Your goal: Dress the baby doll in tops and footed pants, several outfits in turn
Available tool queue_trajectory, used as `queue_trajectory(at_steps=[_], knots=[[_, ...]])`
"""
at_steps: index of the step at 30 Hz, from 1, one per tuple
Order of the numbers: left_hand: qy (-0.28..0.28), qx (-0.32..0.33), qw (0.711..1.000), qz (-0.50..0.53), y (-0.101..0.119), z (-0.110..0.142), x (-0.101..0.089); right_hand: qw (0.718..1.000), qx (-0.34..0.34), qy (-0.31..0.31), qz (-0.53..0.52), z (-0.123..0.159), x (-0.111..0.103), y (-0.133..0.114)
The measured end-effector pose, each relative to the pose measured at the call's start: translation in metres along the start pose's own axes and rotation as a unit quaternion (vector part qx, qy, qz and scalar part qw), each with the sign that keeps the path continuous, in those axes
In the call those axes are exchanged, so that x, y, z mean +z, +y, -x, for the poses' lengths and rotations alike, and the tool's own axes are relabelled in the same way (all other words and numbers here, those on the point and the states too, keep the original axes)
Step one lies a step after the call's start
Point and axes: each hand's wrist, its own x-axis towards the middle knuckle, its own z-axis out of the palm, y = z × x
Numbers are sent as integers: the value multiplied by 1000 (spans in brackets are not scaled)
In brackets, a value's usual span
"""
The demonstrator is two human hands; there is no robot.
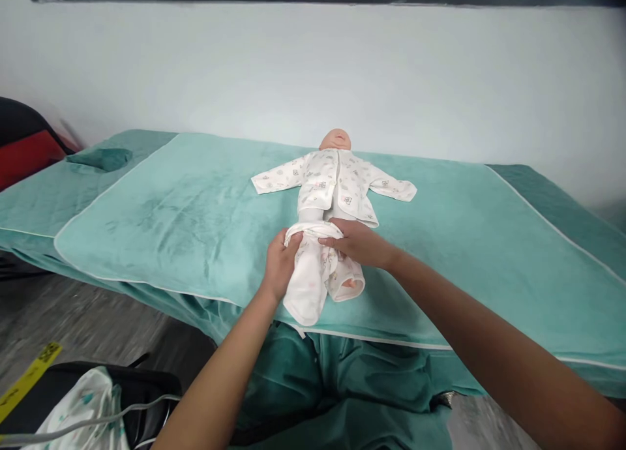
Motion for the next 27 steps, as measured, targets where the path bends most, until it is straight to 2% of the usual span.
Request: queue_trajectory(at_steps=[5, 9, 13, 17, 21, 24, 27], knots=[[32, 83, 989, -119, -6, -23, 3, 996, 32, 54, 62, -6, 7, 2], [-4, 115, 980, -160, -11, -54, 2, 988, 31, 98, 118, -11, 13, -1], [-49, 149, 965, -208, -11, -82, 3, 986, 68, 108, 103, -15, 13, -5], [-33, 161, 955, -246, -13, -88, 8, 986, 106, 105, 73, -22, 10, -7], [-28, 150, 968, -201, -17, -77, 9, 984, 116, 125, 46, -29, 10, -5], [-60, 108, 985, -121, -16, -70, 0, 981, 122, 148, 29, -30, 11, -2], [-120, 31, 992, -22, -11, -66, -17, 979, 124, 160, 16, -28, 12, 0]])
